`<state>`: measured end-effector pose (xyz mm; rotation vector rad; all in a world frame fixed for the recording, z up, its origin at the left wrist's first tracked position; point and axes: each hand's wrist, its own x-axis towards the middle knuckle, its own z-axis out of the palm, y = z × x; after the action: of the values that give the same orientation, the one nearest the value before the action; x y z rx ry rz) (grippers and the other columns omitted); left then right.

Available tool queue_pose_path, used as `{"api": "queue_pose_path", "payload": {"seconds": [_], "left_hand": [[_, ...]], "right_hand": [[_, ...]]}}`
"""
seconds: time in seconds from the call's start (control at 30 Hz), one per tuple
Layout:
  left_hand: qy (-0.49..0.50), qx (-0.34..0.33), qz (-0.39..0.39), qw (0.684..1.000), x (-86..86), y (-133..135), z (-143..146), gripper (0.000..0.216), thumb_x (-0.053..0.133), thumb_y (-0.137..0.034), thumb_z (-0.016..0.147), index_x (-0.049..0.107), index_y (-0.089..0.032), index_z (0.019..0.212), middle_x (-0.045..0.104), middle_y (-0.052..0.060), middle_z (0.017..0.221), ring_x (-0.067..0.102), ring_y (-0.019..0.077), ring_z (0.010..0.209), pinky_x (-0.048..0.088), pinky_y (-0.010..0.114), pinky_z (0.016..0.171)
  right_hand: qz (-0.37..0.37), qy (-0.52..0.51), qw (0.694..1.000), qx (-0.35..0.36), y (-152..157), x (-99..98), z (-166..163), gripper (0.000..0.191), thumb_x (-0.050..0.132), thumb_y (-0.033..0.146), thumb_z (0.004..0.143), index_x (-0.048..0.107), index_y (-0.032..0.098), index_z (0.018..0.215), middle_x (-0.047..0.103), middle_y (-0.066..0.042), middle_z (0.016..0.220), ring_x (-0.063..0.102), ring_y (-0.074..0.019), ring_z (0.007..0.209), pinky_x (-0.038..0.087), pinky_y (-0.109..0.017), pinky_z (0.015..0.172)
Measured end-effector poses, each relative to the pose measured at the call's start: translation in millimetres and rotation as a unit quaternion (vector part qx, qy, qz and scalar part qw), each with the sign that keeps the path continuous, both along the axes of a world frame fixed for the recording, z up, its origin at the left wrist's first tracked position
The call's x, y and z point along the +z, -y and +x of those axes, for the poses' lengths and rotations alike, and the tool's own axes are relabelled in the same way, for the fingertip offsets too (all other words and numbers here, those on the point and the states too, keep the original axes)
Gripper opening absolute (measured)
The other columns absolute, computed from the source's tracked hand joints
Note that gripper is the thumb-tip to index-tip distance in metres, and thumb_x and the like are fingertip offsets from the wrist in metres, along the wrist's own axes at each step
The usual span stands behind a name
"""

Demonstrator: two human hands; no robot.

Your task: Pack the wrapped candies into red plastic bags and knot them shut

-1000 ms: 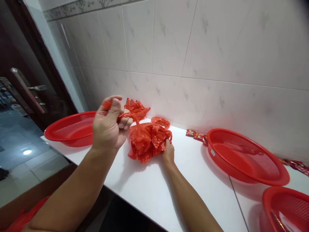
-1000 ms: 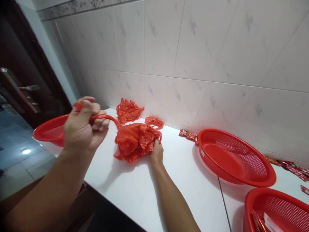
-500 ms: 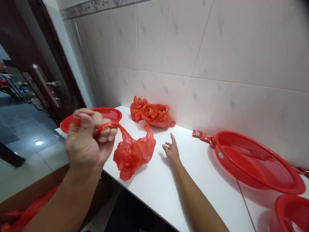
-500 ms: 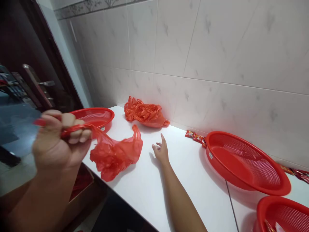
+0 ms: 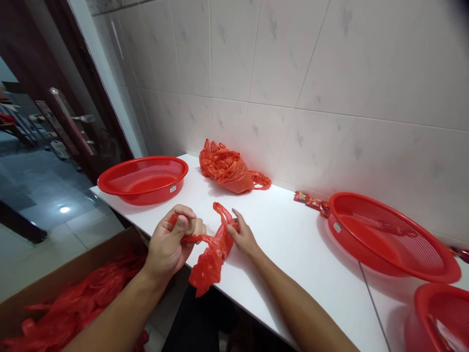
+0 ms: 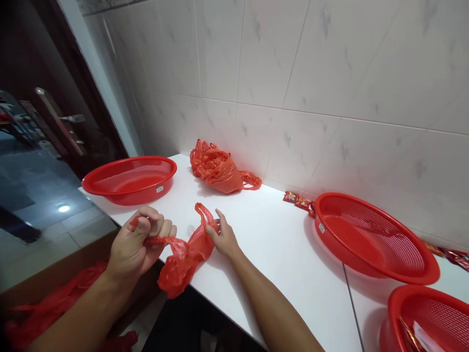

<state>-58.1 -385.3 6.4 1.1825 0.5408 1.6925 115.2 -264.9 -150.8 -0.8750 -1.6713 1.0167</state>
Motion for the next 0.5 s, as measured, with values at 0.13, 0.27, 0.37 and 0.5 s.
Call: {"api": "queue_pose_path", "payload": {"seconds": [0.13, 0.27, 0.37, 0.5], "left_hand": [[-0.108, 0.001, -0.017, 0.994, -7.4, 18.9, -10.2, 0.038, 0.073, -0.059, 0.094, 0.072, -0.021, 0.090, 0.039, -0.006, 0.055, 0.038, 0.0104, 0.051, 0.038, 0.023, 0.054], [-0.330, 0.079, -0.006, 0.941, -0.2, 25.3, -33.2, 0.034, 0.073, -0.054, 0.095, 0.076, -0.021, 0.098, 0.055, 0.000, 0.064, 0.048, 0.0137, 0.057, 0.041, 0.025, 0.056], [-0.530, 0.185, 0.048, 0.826, 8.8, 1.6, -34.7, 0.029, 0.072, -0.049, 0.093, 0.079, -0.024, 0.106, 0.064, 0.002, 0.074, 0.058, 0.0180, 0.065, 0.049, 0.029, 0.066], [-0.662, 0.239, 0.142, 0.695, -3.2, -35.4, 5.2, 0.028, 0.071, -0.040, 0.090, 0.081, -0.022, 0.109, 0.073, 0.012, 0.110, 0.069, 0.0312, 0.097, 0.054, 0.046, 0.091]], "right_hand": [[-0.010, -0.017, 0.997, -0.073, -6.5, 6.9, 2.9, 0.024, 0.062, 0.042, 0.085, 0.070, 0.021, 0.077, 0.068, -0.001, 0.071, 0.061, -0.0192, 0.068, 0.050, -0.031, 0.067], [0.019, -0.085, 0.972, -0.220, -16.0, 30.4, 71.5, 0.022, 0.057, 0.044, 0.086, 0.061, 0.023, 0.081, 0.064, -0.001, 0.077, 0.058, -0.0189, 0.071, 0.048, -0.032, 0.069], [0.043, -0.093, 0.947, -0.305, -0.2, 42.1, 128.9, 0.022, 0.064, 0.044, 0.088, 0.060, 0.023, 0.088, 0.063, -0.001, 0.085, 0.058, -0.0189, 0.077, 0.048, -0.032, 0.073], [0.065, -0.062, 0.936, -0.340, 31.3, 32.2, 159.4, 0.024, 0.064, 0.046, 0.093, 0.064, 0.022, 0.096, 0.068, -0.004, 0.096, 0.063, -0.0214, 0.090, 0.050, -0.034, 0.081]]}}
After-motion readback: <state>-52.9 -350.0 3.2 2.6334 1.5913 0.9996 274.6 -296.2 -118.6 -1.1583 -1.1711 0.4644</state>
